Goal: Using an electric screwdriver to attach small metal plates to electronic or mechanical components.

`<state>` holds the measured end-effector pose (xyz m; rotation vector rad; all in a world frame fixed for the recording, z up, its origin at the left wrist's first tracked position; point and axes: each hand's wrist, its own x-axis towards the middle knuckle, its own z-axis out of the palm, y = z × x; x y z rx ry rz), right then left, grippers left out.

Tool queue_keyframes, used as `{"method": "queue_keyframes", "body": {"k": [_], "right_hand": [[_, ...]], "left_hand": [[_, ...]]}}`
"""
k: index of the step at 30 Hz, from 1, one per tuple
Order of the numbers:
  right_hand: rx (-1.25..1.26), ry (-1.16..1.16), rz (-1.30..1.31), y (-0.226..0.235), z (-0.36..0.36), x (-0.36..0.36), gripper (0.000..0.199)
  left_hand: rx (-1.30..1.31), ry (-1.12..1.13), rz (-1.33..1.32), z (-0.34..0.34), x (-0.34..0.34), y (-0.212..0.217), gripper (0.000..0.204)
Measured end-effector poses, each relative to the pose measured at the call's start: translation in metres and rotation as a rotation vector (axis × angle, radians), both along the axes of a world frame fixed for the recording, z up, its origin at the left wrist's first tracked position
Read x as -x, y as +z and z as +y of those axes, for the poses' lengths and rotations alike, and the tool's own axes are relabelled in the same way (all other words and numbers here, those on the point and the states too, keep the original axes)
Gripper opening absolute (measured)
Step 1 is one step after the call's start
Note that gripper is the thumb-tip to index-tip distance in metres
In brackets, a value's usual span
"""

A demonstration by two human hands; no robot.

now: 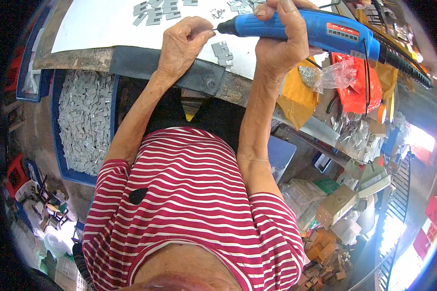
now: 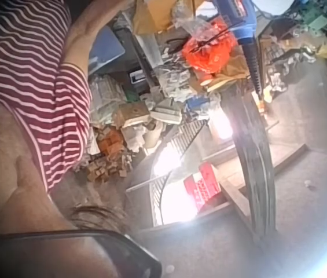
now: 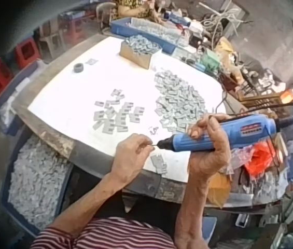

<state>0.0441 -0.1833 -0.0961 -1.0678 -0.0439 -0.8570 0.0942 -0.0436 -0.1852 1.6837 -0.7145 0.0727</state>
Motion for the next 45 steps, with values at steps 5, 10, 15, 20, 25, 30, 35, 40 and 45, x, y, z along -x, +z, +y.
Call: {"method": "queue_keyframes", "body": {"k": [5,10,15,20,25,30,35,40,45], "right_hand": [[-0.019,-0.005,0.014,0.0000,0.0008,0.0014,0.012],[-0.002,-0.015,0.015,-0.0005,-0.0012,0.0023,0.012],[-0.064,-0.011,0.009,-0.0004,-0.0040,0.0049,0.012],[-0.020,-0.024,-0.039,0.0039,-0.0011,0.0073,0.011],[-0.007,-0.017,-0.015,0.0038,0.0012,0.0070,0.009],[-0.012,-0.014,-0.023,0.0045,0.0013,0.0077,0.010],[-0.012,0.001,-0.008,0.0039,0.0016,0.0072,0.011],[0.018,-0.018,0.012,0.0022,0.0020,0.0063,0.011],[0.024,-0.004,0.012,0.0033,0.0033,0.0065,0.011]], "left_hand": [[0.004,-0.020,-0.004,0.0008,-0.0004,-0.0018,0.014],[0.013,-0.034,0.006,0.0017,0.0003,0.0015,0.015],[-0.042,0.010,-0.056,0.0011,0.0006,-0.0006,0.014],[-0.086,0.040,-0.195,-0.0016,0.0014,-0.0047,0.013],[-0.093,0.043,-0.193,-0.0020,0.0011,-0.0061,0.013],[-0.114,0.058,-0.227,-0.0029,0.0012,-0.0057,0.012],[-0.116,0.048,-0.242,-0.0022,0.0011,-0.0059,0.011],[-0.116,0.036,-0.248,-0.0018,0.0003,-0.0055,0.011],[-0.129,0.036,-0.236,-0.0019,0.0008,-0.0053,0.011]]}}
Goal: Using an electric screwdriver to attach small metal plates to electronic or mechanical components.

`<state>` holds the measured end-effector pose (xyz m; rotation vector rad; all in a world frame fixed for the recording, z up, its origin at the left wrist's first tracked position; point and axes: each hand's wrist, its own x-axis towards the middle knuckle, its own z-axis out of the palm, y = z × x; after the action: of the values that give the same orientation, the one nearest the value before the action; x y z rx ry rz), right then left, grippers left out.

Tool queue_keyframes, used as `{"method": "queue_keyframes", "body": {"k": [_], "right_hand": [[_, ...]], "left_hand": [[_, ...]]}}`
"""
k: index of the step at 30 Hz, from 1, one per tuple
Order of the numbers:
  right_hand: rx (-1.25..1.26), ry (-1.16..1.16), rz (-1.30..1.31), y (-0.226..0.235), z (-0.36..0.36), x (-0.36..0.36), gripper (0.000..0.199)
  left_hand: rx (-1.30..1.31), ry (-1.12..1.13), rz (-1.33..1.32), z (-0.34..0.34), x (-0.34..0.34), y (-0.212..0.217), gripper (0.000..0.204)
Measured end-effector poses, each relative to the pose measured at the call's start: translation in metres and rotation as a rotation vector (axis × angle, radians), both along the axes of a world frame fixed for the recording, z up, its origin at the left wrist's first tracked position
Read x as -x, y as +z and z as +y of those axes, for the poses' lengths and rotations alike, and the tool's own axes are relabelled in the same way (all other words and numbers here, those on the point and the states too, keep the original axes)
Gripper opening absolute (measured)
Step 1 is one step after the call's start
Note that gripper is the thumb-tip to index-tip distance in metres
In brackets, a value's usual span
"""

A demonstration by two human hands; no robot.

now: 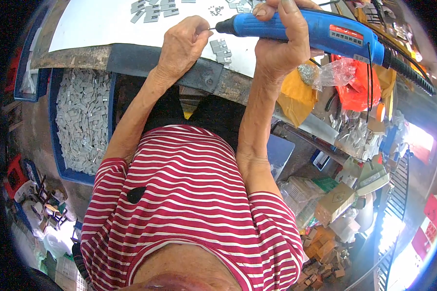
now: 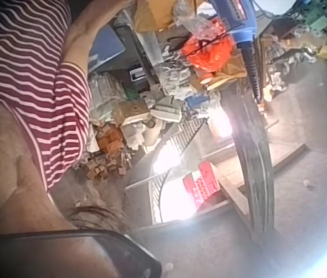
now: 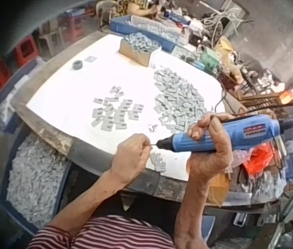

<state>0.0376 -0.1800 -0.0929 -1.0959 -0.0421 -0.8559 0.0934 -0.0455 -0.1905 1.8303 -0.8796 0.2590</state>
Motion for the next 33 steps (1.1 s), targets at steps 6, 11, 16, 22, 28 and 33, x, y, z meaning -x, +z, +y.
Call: {"method": "queue_keyframes", "body": {"k": [6,11,16,22,28,33], "right_hand": [[0.007,0.001,-0.004,-0.0013,-0.0011,-0.0001,0.012],[0.048,-0.004,-0.018,-0.0004,0.0004,-0.0004,0.011],[0.047,-0.008,-0.011,-0.0006,0.0019,0.0000,0.011],[0.055,-0.038,-0.005,-0.0013,0.0055,-0.0006,0.011],[0.076,-0.017,-0.002,-0.0032,0.0044,-0.0022,0.014],[0.022,-0.029,-0.029,-0.0013,0.0057,-0.0006,0.014]], "left_hand": [[-0.007,-0.016,-0.005,-0.0007,-0.0010,-0.0014,0.010],[0.001,-0.025,-0.016,-0.0008,-0.0014,-0.0020,0.009],[-0.004,-0.025,-0.015,-0.0006,-0.0008,-0.0014,0.009],[-0.009,-0.032,0.027,-0.0002,-0.0001,0.0005,0.009],[-0.015,-0.023,0.013,0.0001,-0.0001,0.0001,0.009],[-0.006,-0.048,0.050,-0.0003,-0.0010,0.0012,0.011]]}}
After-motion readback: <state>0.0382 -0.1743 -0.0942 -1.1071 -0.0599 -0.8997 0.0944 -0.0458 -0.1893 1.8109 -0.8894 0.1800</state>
